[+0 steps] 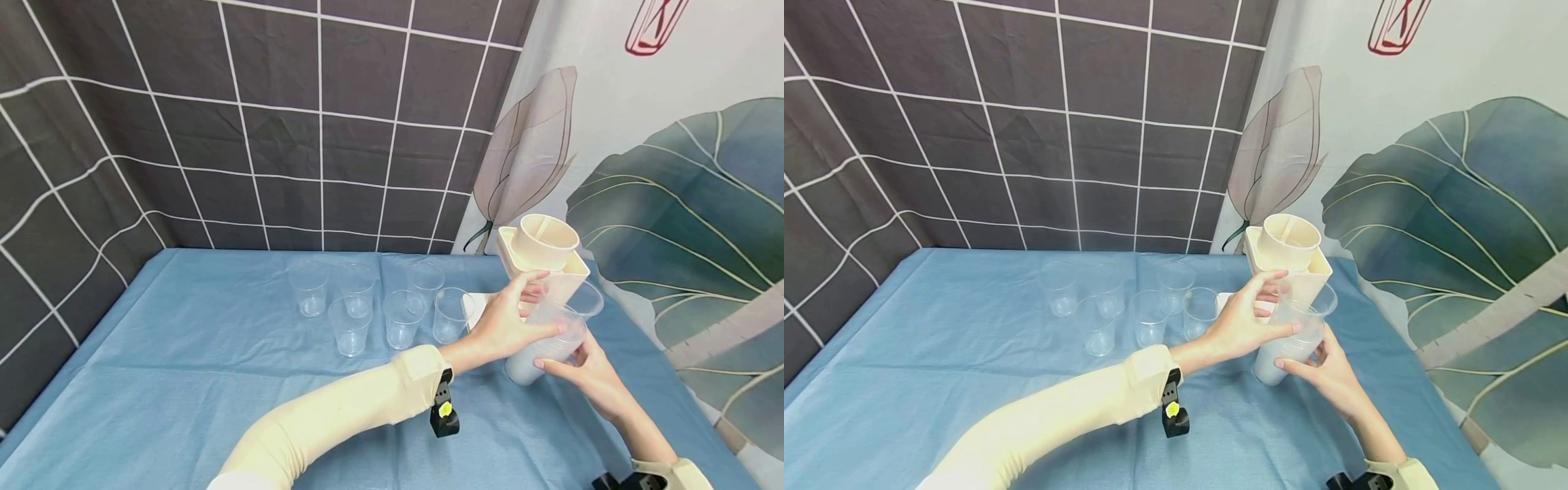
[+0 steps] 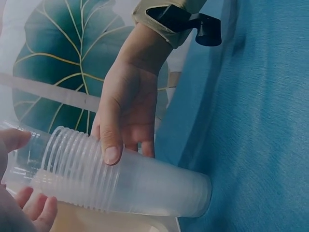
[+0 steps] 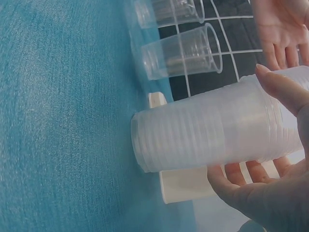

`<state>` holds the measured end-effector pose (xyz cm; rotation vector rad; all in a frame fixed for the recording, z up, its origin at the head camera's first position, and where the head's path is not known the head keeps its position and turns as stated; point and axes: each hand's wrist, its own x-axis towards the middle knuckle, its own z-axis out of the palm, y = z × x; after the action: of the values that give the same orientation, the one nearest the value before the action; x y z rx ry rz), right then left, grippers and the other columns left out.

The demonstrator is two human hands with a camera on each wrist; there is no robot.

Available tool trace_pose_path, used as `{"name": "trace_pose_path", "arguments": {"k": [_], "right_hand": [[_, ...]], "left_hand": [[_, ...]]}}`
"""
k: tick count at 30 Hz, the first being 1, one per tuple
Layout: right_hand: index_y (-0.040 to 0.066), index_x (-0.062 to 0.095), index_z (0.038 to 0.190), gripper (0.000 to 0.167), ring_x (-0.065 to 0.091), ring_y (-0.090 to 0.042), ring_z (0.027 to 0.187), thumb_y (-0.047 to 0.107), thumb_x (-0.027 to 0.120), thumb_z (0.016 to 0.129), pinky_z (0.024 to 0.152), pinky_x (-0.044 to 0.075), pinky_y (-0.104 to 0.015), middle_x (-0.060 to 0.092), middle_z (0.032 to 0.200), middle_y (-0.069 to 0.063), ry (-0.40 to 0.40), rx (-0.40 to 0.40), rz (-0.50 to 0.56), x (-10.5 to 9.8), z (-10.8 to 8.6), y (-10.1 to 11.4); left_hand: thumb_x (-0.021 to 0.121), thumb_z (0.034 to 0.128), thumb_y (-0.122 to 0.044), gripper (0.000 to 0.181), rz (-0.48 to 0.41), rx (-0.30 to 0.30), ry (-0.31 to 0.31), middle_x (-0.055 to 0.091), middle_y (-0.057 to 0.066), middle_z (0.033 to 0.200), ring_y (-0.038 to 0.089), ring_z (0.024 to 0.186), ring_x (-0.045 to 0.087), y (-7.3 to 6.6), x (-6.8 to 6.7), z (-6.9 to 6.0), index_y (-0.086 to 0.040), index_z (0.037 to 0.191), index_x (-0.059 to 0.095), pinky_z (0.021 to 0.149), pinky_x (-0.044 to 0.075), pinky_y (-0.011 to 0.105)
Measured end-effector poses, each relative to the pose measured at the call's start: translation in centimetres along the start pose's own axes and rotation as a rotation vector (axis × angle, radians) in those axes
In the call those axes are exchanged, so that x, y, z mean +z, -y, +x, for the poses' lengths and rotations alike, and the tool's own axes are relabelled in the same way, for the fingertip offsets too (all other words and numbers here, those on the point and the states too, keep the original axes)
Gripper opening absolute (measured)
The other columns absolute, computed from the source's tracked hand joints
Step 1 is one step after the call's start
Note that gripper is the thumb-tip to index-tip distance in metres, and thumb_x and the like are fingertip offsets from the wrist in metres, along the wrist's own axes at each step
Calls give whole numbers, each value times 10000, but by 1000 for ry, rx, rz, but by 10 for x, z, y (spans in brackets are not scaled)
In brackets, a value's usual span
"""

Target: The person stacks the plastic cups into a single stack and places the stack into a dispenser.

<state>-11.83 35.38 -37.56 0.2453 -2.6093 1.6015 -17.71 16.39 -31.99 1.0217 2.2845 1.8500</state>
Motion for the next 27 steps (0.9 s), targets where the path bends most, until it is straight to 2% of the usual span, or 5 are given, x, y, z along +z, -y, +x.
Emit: {"name": "trace_pose_path", "arguments": {"k": [6, 17, 27], "right_hand": [[203, 301, 1437, 737, 447, 126, 1139, -13, 679, 842, 841, 430, -58, 417, 1315, 179, -3, -8, -4, 0, 0, 0], [191, 274, 1449, 740, 430, 137, 1137, 25, 681, 854, 832, 435, -66, 393, 1314, 179, 5, 22, -27, -1, -1, 1], [181, 293, 1449, 743, 434, 123, 1151, -15, 676, 844, 854, 411, -48, 417, 1319, 177, 4, -6, 8, 0, 0, 0]], "left_hand": [[786, 790, -195, 726, 26, -14, 12, 588, 43, 1325, 48, 1148, 582, 2, 1, -1, -187, 1417, 419, 870, 479, 99], [795, 771, -162, 742, 34, -13, 35, 600, 48, 1309, 45, 1120, 579, 6, 2, -1, -176, 1415, 425, 867, 487, 123], [797, 765, -159, 712, 36, -14, 53, 594, 35, 1318, 52, 1121, 575, 9, 3, -1, -164, 1388, 454, 838, 455, 82]]}}
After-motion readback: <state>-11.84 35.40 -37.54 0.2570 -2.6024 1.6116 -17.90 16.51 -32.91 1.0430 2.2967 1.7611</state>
